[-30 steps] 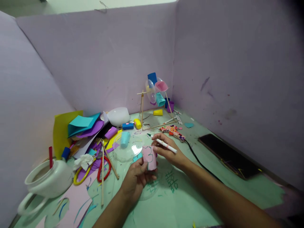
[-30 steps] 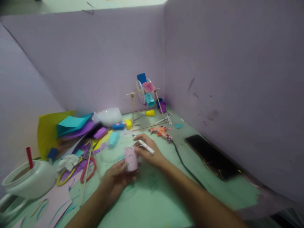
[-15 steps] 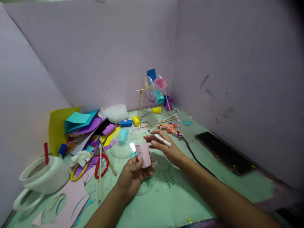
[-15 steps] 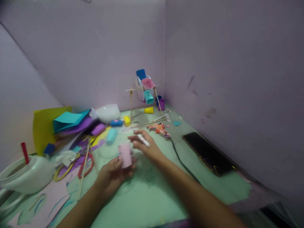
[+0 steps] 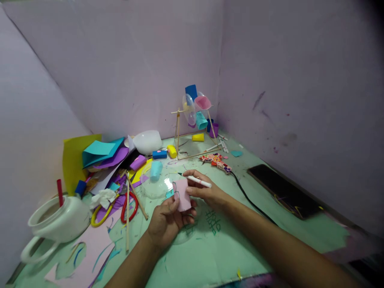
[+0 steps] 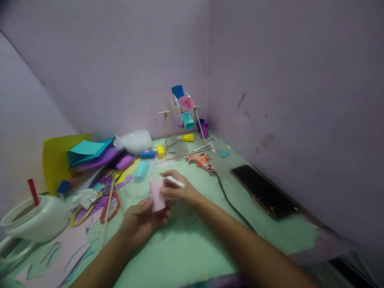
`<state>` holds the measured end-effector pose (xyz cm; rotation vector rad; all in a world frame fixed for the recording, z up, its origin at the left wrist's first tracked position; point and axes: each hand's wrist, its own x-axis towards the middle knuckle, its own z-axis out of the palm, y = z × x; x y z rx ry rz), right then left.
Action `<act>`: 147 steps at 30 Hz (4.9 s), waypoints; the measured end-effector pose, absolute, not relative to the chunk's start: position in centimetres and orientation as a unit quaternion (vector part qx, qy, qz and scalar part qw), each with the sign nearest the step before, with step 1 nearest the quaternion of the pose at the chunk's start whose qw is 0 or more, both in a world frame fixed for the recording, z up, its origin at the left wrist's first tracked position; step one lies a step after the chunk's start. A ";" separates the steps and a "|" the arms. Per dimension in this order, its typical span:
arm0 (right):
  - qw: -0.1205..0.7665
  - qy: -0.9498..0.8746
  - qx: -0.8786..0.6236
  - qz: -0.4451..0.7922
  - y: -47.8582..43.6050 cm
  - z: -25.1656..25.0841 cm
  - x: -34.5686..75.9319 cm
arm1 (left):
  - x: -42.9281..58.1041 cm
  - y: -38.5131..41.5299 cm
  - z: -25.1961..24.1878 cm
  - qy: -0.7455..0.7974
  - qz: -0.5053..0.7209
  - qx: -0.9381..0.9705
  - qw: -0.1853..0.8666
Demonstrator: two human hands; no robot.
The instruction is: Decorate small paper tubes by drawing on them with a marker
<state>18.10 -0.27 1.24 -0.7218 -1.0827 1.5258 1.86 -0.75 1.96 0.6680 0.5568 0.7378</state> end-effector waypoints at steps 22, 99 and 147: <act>0.565 -0.531 -0.364 0.516 -0.4 0.6 17.8 | 2.3 -0.3 0.2 0.397 0.439 0.464 0.659; 0.628 -0.418 -0.352 0.554 -0.4 2.0 18.0 | 2.2 -0.7 1.4 0.332 0.453 0.341 0.754; 0.583 -0.426 -0.384 0.575 0.9 1.0 19.2 | 1.5 0.6 -0.2 0.367 0.339 0.223 0.837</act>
